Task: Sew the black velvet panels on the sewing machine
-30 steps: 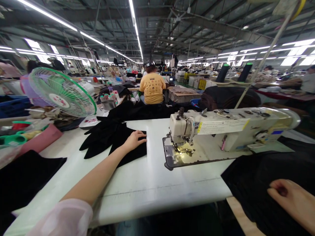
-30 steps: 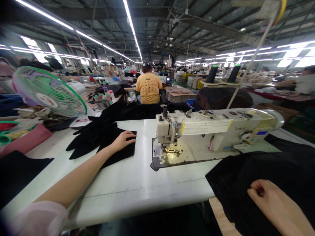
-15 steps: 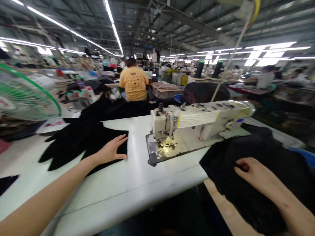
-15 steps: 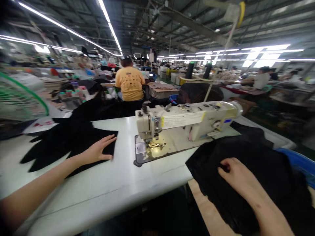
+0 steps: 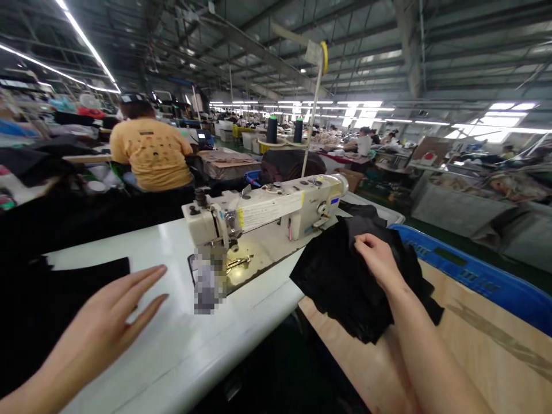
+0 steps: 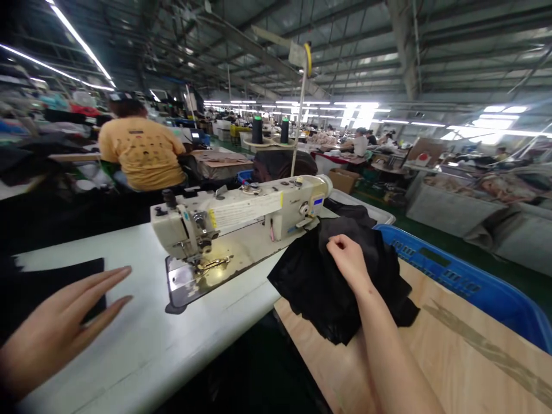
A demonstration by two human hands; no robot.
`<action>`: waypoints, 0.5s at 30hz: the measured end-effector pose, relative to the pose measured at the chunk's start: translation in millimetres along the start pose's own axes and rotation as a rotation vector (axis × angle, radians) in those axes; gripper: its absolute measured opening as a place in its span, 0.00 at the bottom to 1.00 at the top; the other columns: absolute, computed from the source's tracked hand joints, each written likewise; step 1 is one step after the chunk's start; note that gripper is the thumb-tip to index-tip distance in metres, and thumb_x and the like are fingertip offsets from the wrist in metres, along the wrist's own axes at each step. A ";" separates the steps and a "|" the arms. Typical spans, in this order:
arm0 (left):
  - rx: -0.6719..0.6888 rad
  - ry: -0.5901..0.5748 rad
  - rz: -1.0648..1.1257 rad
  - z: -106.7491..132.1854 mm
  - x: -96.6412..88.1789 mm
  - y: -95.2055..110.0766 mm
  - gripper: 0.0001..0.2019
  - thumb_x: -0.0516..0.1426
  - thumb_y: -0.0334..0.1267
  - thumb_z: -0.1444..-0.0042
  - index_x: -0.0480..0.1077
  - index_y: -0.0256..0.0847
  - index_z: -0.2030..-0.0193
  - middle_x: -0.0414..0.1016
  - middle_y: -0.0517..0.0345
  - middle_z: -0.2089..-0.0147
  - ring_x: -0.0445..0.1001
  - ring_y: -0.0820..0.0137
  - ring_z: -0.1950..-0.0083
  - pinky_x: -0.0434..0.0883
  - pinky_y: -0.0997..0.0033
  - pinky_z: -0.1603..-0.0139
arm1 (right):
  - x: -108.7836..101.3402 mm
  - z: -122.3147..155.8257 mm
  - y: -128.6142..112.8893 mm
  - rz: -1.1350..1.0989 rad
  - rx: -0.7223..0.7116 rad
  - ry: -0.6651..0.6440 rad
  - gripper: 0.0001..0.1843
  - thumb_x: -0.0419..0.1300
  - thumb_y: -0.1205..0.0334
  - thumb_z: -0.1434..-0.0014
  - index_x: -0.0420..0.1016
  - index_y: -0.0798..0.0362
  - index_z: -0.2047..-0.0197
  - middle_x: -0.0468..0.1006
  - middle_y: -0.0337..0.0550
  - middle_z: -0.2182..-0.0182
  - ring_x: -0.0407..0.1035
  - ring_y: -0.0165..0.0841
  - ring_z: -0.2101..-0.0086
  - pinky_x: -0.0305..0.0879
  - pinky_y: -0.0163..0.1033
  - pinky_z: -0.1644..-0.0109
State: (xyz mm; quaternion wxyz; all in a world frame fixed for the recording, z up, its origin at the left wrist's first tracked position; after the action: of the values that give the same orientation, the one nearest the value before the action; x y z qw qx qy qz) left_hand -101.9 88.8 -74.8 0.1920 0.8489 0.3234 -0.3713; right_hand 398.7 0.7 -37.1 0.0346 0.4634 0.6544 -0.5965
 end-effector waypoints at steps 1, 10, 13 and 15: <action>0.018 -0.045 0.042 -6.0 -1.2 27.3 0.30 0.56 0.43 0.37 0.54 0.61 0.30 0.70 0.58 0.36 0.74 0.54 0.42 0.70 0.47 0.38 | -0.8 8.5 -14.0 -0.075 -0.025 -0.078 0.09 0.53 0.57 0.47 0.71 0.51 0.73 0.73 0.39 0.75 0.68 0.36 0.70 0.61 0.38 0.67; -0.082 -0.208 0.789 -65.7 -4.6 173.6 0.14 0.64 0.43 0.44 0.78 0.43 0.52 0.81 0.50 0.56 0.79 0.61 0.54 0.76 0.64 0.51 | 58.1 103.9 -111.9 -0.650 0.073 -1.135 0.17 0.71 0.48 0.52 0.77 0.54 0.70 0.75 0.36 0.76 0.70 0.34 0.72 0.68 0.39 0.63; -0.437 -0.074 0.881 -76.1 -14.2 164.0 0.09 0.61 0.39 0.43 0.76 0.40 0.72 0.76 0.59 0.74 0.74 0.70 0.71 0.72 0.73 0.69 | 49.9 104.2 -115.1 -0.928 0.168 -0.985 0.29 0.63 0.33 0.47 0.80 0.52 0.59 0.81 0.45 0.67 0.75 0.41 0.64 0.71 0.44 0.55; -0.645 0.042 0.945 -78.7 -28.3 153.4 0.09 0.63 0.42 0.47 0.75 0.39 0.71 0.76 0.60 0.74 0.73 0.70 0.72 0.70 0.75 0.72 | 36.9 103.0 -116.7 -1.096 0.169 -0.910 0.42 0.52 0.21 0.48 0.79 0.49 0.51 0.81 0.50 0.57 0.76 0.47 0.55 0.70 0.48 0.50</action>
State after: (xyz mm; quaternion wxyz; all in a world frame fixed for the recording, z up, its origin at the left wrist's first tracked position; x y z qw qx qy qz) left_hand 29.4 11.8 10.9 0.5799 0.8070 0.0096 -0.1109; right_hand 249.9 -45.7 -1.3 -0.0363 -0.2252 0.6654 -0.7108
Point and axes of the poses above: each hand's wrist, its own z-axis away from the middle knuckle, its own x-axis out of the palm, y = z × x, the point moved 1 cm from there along -z, towards the middle knuckle
